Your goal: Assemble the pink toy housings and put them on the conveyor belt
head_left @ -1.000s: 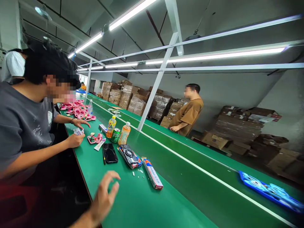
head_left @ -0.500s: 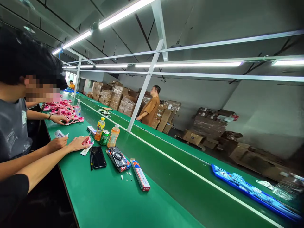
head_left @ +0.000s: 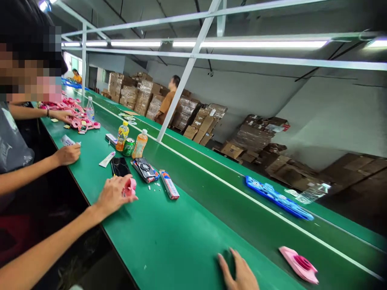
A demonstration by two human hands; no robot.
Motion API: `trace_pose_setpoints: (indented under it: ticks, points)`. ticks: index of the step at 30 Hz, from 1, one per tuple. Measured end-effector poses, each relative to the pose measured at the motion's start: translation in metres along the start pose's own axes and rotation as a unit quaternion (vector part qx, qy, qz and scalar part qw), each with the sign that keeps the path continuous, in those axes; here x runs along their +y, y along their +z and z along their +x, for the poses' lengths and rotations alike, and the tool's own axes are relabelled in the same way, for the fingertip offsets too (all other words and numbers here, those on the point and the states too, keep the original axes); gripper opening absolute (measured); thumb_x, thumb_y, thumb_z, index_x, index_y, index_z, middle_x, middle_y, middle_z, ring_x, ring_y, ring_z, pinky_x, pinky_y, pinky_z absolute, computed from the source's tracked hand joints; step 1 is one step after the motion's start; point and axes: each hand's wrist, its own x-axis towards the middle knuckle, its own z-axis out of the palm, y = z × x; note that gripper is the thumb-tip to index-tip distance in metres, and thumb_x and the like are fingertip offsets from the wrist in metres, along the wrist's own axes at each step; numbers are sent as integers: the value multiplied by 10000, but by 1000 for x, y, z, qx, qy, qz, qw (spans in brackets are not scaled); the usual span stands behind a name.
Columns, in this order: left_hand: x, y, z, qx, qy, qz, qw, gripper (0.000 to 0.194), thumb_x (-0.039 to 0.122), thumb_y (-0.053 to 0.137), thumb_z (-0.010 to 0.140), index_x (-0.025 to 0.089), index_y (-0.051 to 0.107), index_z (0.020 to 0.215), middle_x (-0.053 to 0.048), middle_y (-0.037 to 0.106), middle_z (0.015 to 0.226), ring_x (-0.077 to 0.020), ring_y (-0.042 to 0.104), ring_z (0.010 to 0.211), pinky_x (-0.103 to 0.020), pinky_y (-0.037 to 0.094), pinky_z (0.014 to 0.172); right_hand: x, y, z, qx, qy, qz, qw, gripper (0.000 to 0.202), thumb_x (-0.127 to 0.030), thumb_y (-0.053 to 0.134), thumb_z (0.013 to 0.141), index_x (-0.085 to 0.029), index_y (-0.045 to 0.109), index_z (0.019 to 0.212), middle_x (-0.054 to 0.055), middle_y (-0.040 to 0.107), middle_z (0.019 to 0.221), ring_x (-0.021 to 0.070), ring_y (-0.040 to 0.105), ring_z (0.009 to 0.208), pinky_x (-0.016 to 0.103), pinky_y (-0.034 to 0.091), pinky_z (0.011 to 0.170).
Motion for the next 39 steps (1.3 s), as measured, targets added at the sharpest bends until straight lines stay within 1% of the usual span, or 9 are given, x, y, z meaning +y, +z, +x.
trace_pose_setpoints:
  ticks: [6,9,12,16,20,24,29,33,39]
  points:
    - [156,86,-105,-127,-6,0,992,865,621,792,747,254,493,1472,-158,637,1329,-412,545,1212,-642,364,1056,-88,-5,-101,-158,-29,202,966,593,-611,552,909,-241,598,1370,81,653,1361,297,603,1275,477,470,1119]
    - [196,108,-145,-127,28,-27,991,940,483,769,809,267,288,1587,-190,441,1553,-456,390,1400,-685,312,1093,-119,-15,-115,-162,25,237,958,553,-593,586,905,-234,643,1321,93,638,1379,298,610,1266,433,531,1050]
    - [184,101,-160,-94,80,-97,988,872,378,665,876,299,195,1606,-143,306,1637,-406,305,1473,-624,316,1131,-133,-24,-112,-127,81,268,952,538,-608,497,950,-203,682,1252,109,686,1301,273,658,1190,391,555,1003]
    - [128,78,-119,-64,23,-144,987,486,280,432,994,237,432,1478,-128,556,1398,-305,500,1291,-492,416,1078,-137,-29,-113,-55,86,218,971,594,-629,528,930,-172,648,1289,131,678,1300,294,653,1179,411,549,991]
    - [109,66,-65,-224,123,-62,965,308,351,643,907,173,643,1158,-136,647,1170,-335,572,1122,-498,468,985,-152,-17,-98,99,-8,125,987,465,-507,573,953,-192,615,1292,135,666,1279,282,676,1050,406,555,906]
    - [118,68,-52,-250,139,-41,957,356,365,715,873,164,638,1156,-142,638,1272,-316,580,1208,-464,456,1058,-170,19,-50,-40,-154,109,981,275,-376,559,932,-221,675,1126,130,724,1096,298,686,982,416,558,855]
    - [120,78,-67,-254,97,-59,961,530,378,616,944,123,502,1395,-200,443,1537,-341,396,1444,-518,306,1206,-174,52,-2,-182,-154,114,964,82,-210,552,688,-238,610,638,57,696,654,245,665,634,320,522,597]
    - [123,80,-69,-248,47,-130,959,496,428,588,931,128,570,1326,-184,489,1495,-351,398,1427,-528,247,1228,-177,41,1,-240,-142,144,950,131,-284,555,726,-226,632,636,14,690,615,201,657,586,266,506,550]
    - [134,84,-69,-255,0,-187,949,239,327,517,933,209,635,1103,-86,725,1099,-282,637,1073,-411,477,978,-184,27,-19,-107,-47,272,955,493,-704,609,819,-224,718,793,63,746,785,233,708,700,309,586,675]
